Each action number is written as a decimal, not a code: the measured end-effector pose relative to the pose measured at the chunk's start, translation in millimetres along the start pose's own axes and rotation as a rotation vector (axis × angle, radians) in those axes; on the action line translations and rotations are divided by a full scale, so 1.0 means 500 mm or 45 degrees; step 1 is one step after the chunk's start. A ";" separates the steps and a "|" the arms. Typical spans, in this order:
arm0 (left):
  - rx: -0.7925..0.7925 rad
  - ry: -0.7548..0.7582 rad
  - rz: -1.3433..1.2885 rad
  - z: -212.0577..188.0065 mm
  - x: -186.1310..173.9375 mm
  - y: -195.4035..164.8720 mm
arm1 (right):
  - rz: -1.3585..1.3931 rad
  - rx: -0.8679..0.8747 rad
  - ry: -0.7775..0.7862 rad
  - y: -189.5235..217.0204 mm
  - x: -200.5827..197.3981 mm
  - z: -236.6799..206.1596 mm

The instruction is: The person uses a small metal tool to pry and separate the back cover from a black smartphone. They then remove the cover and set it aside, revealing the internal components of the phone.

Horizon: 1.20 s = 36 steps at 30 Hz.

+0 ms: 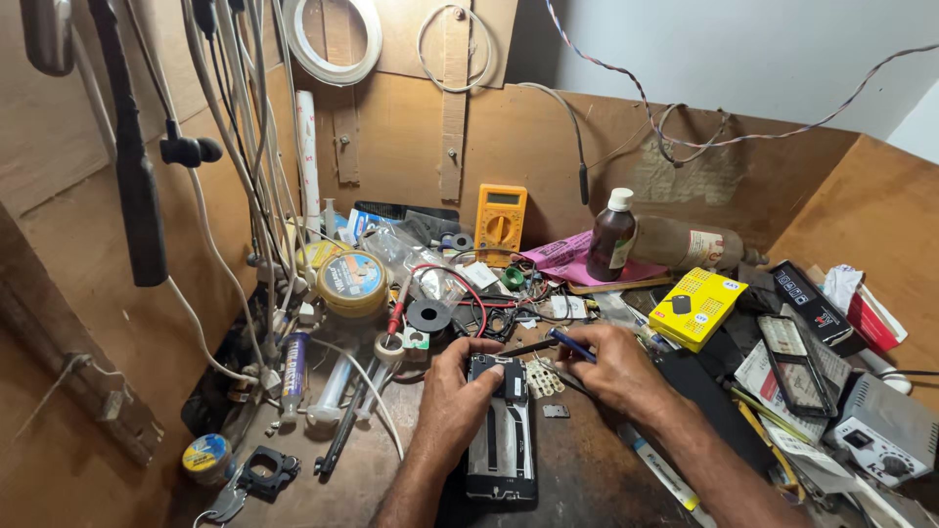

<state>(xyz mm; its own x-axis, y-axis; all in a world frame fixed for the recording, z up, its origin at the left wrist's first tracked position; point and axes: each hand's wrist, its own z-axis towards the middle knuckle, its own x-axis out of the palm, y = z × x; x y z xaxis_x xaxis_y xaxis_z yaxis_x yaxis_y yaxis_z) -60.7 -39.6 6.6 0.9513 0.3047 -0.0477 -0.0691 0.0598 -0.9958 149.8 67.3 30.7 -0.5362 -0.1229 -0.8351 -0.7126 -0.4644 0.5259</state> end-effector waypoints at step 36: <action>-0.004 0.217 -0.495 0.045 0.005 0.060 | 0.486 0.064 -0.318 0.067 0.094 -0.070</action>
<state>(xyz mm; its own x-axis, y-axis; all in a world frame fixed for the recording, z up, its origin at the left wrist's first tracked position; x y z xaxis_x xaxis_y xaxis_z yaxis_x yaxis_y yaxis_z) -67.1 -15.6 -21.7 0.9425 0.0983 0.3193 0.3051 0.1363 -0.9425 116.7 15.2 3.5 -0.8527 -0.0589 -0.5191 -0.4609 -0.3831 0.8005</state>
